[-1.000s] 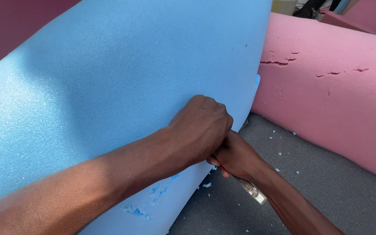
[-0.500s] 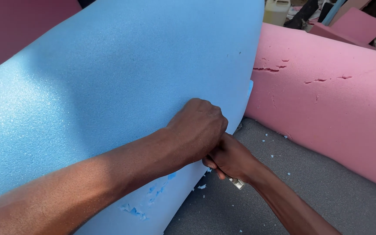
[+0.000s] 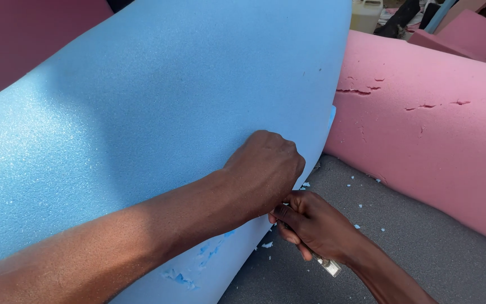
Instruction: Cutting a large piece of blue upholstery foam using a hacksaw blade
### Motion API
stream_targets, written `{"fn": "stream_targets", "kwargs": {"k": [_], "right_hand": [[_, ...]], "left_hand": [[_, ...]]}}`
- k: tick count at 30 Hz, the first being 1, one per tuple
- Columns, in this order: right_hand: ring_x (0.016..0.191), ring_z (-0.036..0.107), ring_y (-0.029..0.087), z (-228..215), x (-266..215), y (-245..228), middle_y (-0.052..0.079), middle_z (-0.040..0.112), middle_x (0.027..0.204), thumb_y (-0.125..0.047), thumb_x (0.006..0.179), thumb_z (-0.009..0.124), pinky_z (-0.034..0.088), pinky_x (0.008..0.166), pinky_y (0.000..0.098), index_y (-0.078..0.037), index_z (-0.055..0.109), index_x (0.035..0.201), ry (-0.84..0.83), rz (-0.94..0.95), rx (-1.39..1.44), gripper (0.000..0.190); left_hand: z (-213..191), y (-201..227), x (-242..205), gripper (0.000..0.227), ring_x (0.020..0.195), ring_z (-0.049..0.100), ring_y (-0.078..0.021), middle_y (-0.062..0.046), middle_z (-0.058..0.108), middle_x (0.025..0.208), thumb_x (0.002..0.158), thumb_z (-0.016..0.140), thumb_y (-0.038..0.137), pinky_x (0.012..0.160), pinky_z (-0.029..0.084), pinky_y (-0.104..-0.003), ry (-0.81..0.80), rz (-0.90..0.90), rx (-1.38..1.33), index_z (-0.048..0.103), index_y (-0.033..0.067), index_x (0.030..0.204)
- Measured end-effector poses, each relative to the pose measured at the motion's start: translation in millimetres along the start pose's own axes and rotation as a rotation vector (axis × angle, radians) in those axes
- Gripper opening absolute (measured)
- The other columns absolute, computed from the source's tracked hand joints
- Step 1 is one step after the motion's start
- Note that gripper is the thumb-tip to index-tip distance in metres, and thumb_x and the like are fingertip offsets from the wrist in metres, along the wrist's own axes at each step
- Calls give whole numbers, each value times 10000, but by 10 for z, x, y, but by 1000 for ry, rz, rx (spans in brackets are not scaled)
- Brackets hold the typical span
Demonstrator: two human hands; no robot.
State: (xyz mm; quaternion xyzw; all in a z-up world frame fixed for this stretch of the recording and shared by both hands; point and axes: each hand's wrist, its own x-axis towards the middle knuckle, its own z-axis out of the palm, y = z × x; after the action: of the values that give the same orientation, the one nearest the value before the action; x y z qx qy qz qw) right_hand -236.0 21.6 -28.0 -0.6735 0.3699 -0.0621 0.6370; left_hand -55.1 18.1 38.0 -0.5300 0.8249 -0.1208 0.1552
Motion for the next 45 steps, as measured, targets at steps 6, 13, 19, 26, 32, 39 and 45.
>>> {"fn": "stream_targets", "kwargs": {"k": [6,13,19,26,32,39,45], "right_hand": [[460,407,170,153,83,-159,159,550,443,-275,1189,503,316,564,386,-82,563,639,85,16,-113,586],[397,544,199,89,-175,29,108,590,660,-316,1343,620,393,437,340,-35,762,1076,-15,12,88,413],[445,554,184,249,66,-233,32,581,615,-252,1098,440,346,555,371,-100,726,946,80,66,-99,358],[363,533,208,179,-192,95,124,610,631,-321,1330,640,359,424,331,-30,768,1082,-39,79,157,404],[427,563,150,278,-15,-145,43,568,582,-219,1148,510,405,625,344,-94,623,851,1,49,-28,341],[366,457,195,164,-132,49,130,583,615,-321,1310,676,371,416,321,12,768,1046,-96,16,200,435],[405,596,200,272,-294,-238,105,643,689,-200,1284,509,356,433,338,-74,717,1112,-93,80,2,298]], "left_hand": [[17,4,78,73,838,841,-338,20,883,947,1007,931,336,620,569,-514,39,7,26,879,354,959],[133,-2,65,104,890,876,-393,-21,913,1017,1055,843,259,670,616,-540,71,4,44,893,346,1026],[58,13,89,104,927,875,-381,-1,914,1010,1004,892,247,674,624,-543,107,13,43,904,349,1018],[105,41,62,201,986,888,-368,-11,923,1106,1102,796,190,724,646,-527,60,4,27,900,361,1101],[-140,72,-12,166,870,850,-304,33,877,984,1032,850,208,660,566,-451,-75,-4,78,862,374,1014],[176,27,94,99,881,856,-345,20,890,993,981,933,288,637,589,-506,79,11,31,882,363,1021],[111,7,13,150,860,874,-406,-16,906,969,916,922,244,640,615,-546,19,24,10,885,335,1030]]}}
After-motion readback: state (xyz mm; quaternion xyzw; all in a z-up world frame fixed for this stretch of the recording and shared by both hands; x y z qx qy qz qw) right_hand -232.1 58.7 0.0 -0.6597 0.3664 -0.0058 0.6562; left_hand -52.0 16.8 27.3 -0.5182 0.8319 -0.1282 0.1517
